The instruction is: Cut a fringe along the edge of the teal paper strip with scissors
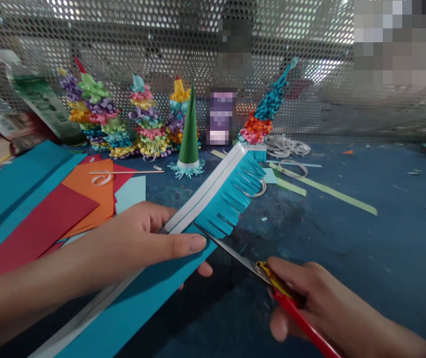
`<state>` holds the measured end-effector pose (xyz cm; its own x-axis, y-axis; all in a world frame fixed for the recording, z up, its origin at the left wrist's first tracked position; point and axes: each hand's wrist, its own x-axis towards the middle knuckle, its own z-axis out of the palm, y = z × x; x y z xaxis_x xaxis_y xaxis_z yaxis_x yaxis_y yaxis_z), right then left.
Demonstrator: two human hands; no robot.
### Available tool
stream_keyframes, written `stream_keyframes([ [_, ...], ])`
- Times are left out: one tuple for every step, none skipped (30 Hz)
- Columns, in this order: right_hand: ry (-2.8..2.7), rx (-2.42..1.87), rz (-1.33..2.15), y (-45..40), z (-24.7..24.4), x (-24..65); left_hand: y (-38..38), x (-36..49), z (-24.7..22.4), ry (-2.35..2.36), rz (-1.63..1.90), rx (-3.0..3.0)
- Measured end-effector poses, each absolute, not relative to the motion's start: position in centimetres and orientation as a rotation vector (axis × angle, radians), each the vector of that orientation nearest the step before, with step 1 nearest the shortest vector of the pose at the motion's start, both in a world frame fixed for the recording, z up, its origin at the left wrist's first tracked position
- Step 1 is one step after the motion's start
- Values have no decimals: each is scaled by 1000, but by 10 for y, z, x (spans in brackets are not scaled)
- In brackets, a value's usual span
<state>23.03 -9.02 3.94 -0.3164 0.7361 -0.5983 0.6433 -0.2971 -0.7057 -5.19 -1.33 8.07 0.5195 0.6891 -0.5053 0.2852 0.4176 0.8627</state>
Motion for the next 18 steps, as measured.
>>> stream_keyframes([
  [-1793,-1776,1725,-91,40,231,-13,-52,81,1032,331,1164],
  [-1788,-1766,1751,-91,42,231,-13,-52,82,1030,342,1171],
  [-1795,-1763,1765,-91,44,231,-12,-52,82,1040,355,1178],
  [-1814,-1762,1763,-92,47,230,-12,-52,83,1065,370,1188],
  [-1836,-1762,1746,-92,49,230,-12,-52,83,1096,386,1208],
  [-1857,-1767,1711,-92,51,229,-11,-52,83,1126,404,1243],
  [-1874,-1777,1672,-92,53,229,-11,-51,84,1156,425,1294],
  [-1874,-1798,1642,-92,55,229,-11,-51,84,1183,458,1361],
  [-1867,-1822,1627,-92,56,229,-11,-50,85,1201,499,1438],
  [-1858,-1836,1629,-92,57,229,-11,-50,85,1209,540,1511],
  [-1852,-1839,1645,-92,57,229,-11,-49,86,1212,579,1571],
  [-1845,-1833,1675,-91,56,229,-12,-49,86,1211,612,1610],
  [-1840,-1817,1712,-90,56,229,-12,-48,87,1206,634,1628],
  [-1836,-1800,1743,-90,55,229,-13,-47,87,1200,644,1628],
  [-1836,-1783,1766,-89,54,229,-13,-47,87,1195,645,1624],
  [-1838,-1771,1777,-89,53,229,-14,-47,87,1199,640,1617],
  [-1845,-1765,1780,-89,52,229,-14,-46,87,1204,623,1605],
  [-1854,-1758,1776,-89,51,229,-14,-46,87,1209,596,1590],
])
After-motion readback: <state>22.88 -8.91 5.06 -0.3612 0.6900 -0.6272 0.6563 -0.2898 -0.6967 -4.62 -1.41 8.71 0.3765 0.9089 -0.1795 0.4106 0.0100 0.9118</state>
